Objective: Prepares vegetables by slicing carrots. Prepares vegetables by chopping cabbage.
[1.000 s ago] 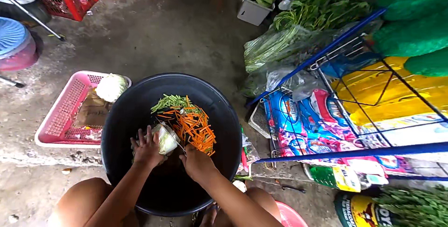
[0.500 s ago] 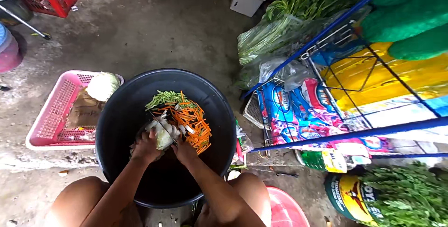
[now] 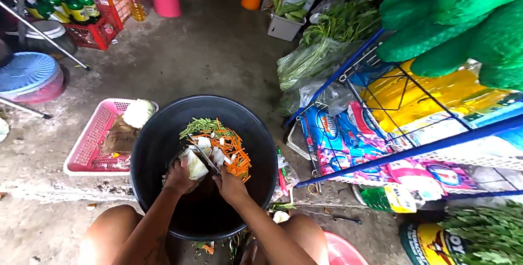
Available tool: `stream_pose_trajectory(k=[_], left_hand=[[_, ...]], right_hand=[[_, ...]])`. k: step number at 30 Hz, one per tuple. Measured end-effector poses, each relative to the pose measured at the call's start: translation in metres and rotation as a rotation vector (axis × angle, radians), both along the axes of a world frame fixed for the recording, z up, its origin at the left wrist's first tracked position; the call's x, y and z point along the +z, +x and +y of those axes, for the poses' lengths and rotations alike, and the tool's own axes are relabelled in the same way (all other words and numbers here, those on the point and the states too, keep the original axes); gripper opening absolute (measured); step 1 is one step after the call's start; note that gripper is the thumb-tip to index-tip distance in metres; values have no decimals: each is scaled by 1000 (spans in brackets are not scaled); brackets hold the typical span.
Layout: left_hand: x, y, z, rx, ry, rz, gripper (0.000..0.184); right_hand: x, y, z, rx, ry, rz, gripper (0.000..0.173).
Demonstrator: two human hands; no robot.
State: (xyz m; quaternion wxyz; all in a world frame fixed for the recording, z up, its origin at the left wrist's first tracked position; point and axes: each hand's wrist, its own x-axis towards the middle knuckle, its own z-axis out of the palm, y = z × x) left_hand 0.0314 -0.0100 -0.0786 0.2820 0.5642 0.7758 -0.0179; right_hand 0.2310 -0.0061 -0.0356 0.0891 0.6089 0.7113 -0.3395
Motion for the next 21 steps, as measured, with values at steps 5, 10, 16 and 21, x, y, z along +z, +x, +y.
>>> stream_pose_trajectory(k=[5, 10, 16, 21], left_hand=[[1, 1, 1, -2, -3, -8, 115], [3, 0, 2, 4, -22, -24, 113], [2, 3, 9, -10, -88, 20, 115], [7, 4, 13, -28, -131, 32, 116]], right_hand=[[22, -5, -25, 67, -47, -84, 54], [22, -5, -22, 80, -100, -111, 55], [21, -13, -8, 89, -143, -116, 51], [-5, -23, 9, 86, -168, -79, 54]])
